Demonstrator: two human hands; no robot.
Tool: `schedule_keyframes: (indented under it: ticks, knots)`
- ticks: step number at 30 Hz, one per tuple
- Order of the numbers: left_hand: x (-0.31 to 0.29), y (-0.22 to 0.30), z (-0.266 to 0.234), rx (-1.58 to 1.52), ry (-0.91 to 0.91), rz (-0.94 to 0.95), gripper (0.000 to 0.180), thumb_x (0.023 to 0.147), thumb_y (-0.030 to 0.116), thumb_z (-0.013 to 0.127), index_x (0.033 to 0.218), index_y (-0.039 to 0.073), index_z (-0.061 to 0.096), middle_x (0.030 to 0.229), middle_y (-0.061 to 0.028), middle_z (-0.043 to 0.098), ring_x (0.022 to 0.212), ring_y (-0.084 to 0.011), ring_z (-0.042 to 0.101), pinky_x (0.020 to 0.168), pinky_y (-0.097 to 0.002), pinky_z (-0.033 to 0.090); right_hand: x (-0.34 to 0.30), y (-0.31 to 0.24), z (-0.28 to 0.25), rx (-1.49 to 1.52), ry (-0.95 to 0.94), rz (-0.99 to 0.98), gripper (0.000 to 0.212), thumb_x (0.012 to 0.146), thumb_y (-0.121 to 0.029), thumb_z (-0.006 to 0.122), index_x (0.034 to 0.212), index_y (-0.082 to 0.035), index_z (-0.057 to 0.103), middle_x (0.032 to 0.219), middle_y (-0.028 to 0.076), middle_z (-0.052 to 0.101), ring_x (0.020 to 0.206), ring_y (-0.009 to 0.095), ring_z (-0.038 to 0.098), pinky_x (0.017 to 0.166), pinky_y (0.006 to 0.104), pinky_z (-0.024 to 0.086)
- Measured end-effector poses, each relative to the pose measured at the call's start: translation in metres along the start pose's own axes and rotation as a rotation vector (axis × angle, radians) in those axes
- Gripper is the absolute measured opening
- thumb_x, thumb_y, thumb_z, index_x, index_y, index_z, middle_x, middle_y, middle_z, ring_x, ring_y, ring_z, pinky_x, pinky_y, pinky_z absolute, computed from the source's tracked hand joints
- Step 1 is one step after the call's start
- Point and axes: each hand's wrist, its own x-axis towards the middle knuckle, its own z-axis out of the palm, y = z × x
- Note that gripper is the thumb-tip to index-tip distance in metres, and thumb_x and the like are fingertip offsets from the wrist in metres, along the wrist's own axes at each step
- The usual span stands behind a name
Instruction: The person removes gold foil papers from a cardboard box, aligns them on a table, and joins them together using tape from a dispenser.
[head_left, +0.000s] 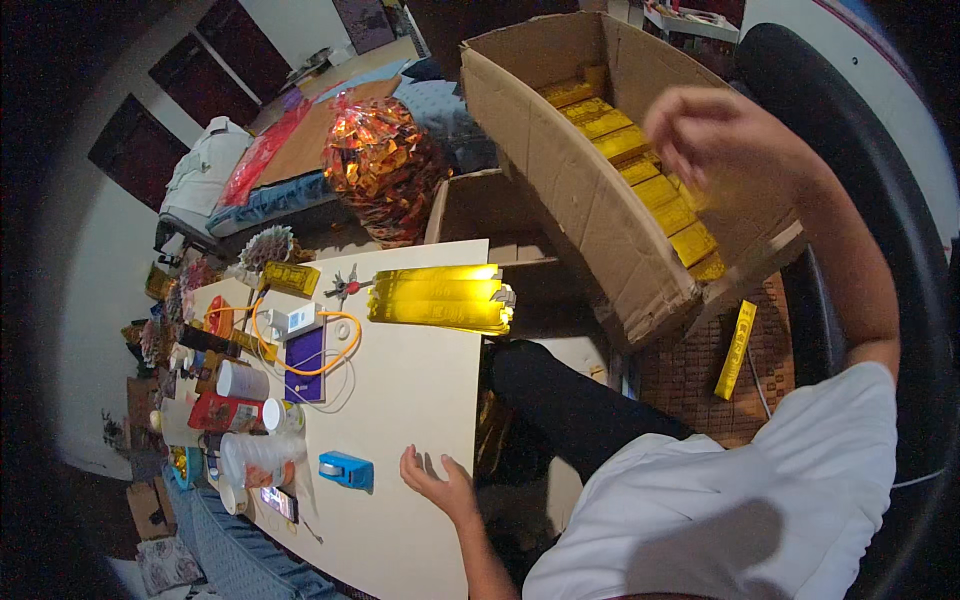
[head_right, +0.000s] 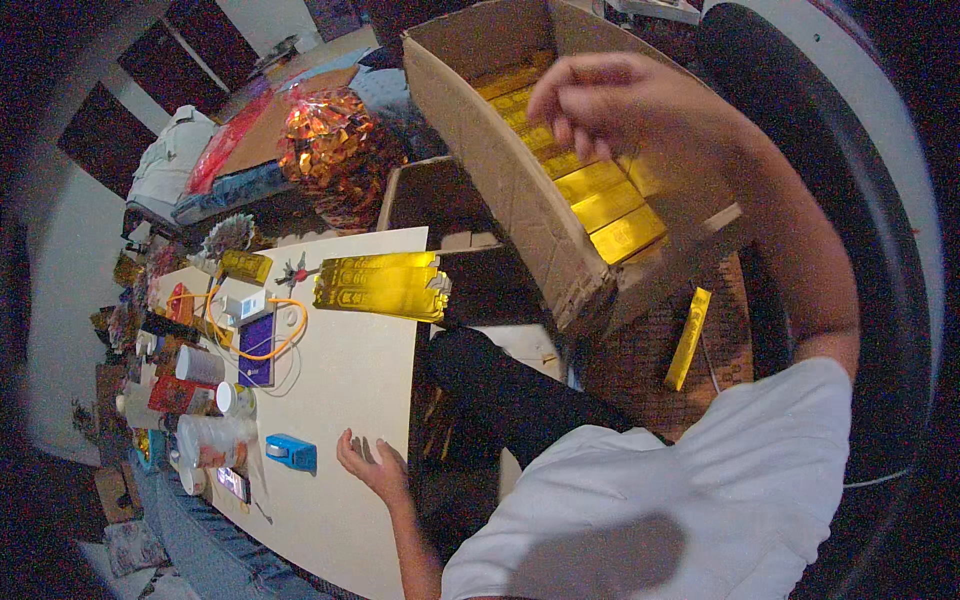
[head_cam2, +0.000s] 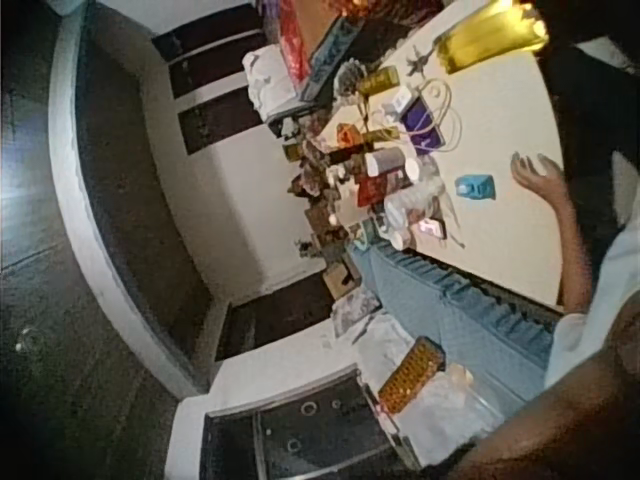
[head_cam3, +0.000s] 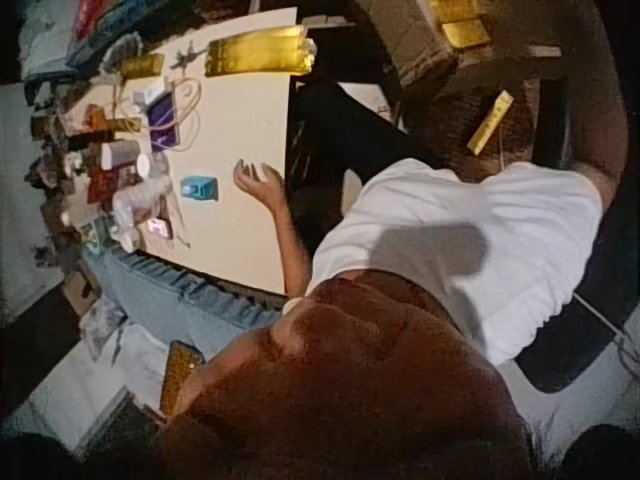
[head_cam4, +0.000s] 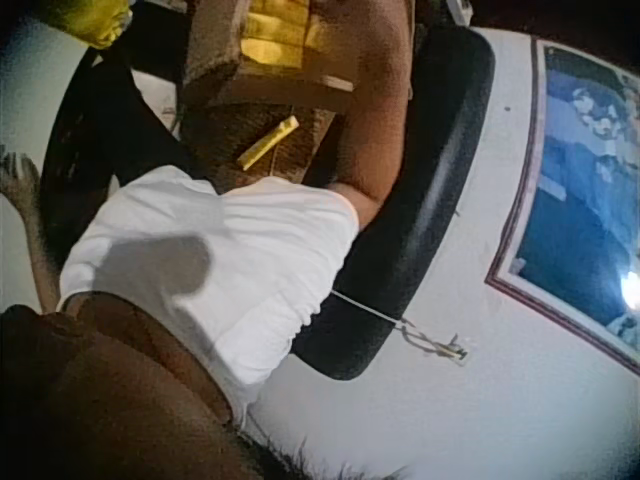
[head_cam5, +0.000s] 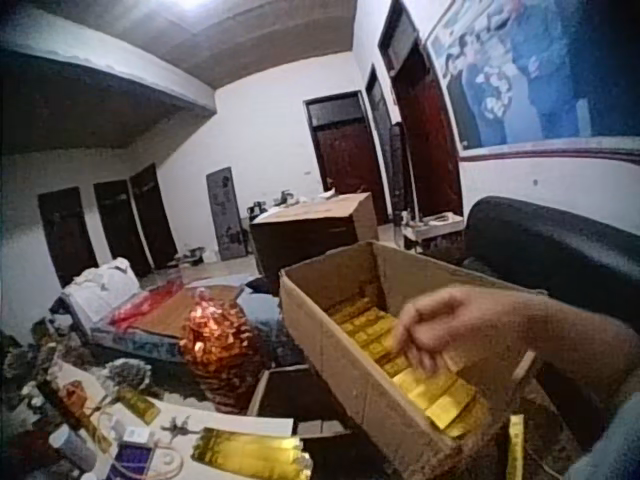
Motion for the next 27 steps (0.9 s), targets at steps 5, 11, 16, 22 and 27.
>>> schedule_keyframes:
  ticks: [5, 11, 16, 22, 27]
  knots:
    - [0.005, 0.007, 0.010, 0.013, -0.028, -0.028, 0.053, 0.083, -0.006, 0.052, 0.135, -0.004, 0.040, 0.131, -0.0191, 0.039, 0.125, -0.0333, 0.045, 0.112, -0.0442, 0.038, 0.056, 0.160, -0.118, -0.251, 0.031, 0.537, 0.059, 0.092, -0.055, 0.058, 0.124, -0.005, 0.053, 0.095, 0.005, 0.061, 0.083, 0.015, 0.062, 0.070, 0.0311, 0.054]
    - [0.004, 0.001, 0.008, 0.042, -0.018, -0.041, 0.049, 0.084, -0.006, 0.052, 0.132, -0.006, 0.041, 0.129, -0.0199, 0.040, 0.124, -0.0338, 0.048, 0.111, -0.0439, 0.040, 0.033, 0.306, -0.143, -0.402, -0.102, 1.157, 0.091, 0.086, -0.078, 0.041, 0.149, -0.013, 0.032, 0.150, 0.024, 0.033, 0.125, 0.040, 0.050, 0.095, 0.0582, 0.047]
    - [0.004, 0.000, 0.010, 0.089, -0.045, 0.002, 0.044, 0.085, -0.005, 0.051, 0.128, -0.008, 0.043, 0.127, -0.0198, 0.040, 0.122, -0.0335, 0.049, 0.108, -0.0440, 0.044, -0.010, 0.355, -0.135, -0.165, -0.098, 1.204, 0.094, 0.085, -0.081, 0.033, 0.152, -0.015, 0.029, 0.156, 0.020, 0.027, 0.133, 0.040, 0.041, 0.101, 0.0591, 0.039]
    - [0.004, -0.003, 0.011, 0.122, -0.059, 0.057, 0.040, 0.088, 0.001, 0.051, 0.126, -0.009, 0.044, 0.125, -0.0200, 0.040, 0.119, -0.0328, 0.049, 0.105, -0.0436, 0.046, -0.047, 0.380, -0.110, 0.160, 0.056, 1.060, 0.093, 0.087, -0.081, 0.031, 0.153, -0.015, 0.030, 0.157, 0.016, 0.028, 0.136, 0.036, 0.037, 0.107, 0.0541, 0.032]
    - [0.005, -0.001, 0.013, 0.090, -0.061, 0.033, 0.039, 0.088, 0.000, 0.051, 0.126, -0.009, 0.045, 0.127, -0.0190, 0.041, 0.120, -0.0312, 0.049, 0.106, -0.0423, 0.045, -0.059, 0.389, -0.095, 0.265, 0.137, 0.981, 0.092, 0.088, -0.080, 0.029, 0.153, -0.015, 0.030, 0.157, 0.012, 0.028, 0.139, 0.033, 0.033, 0.111, 0.0499, 0.027]
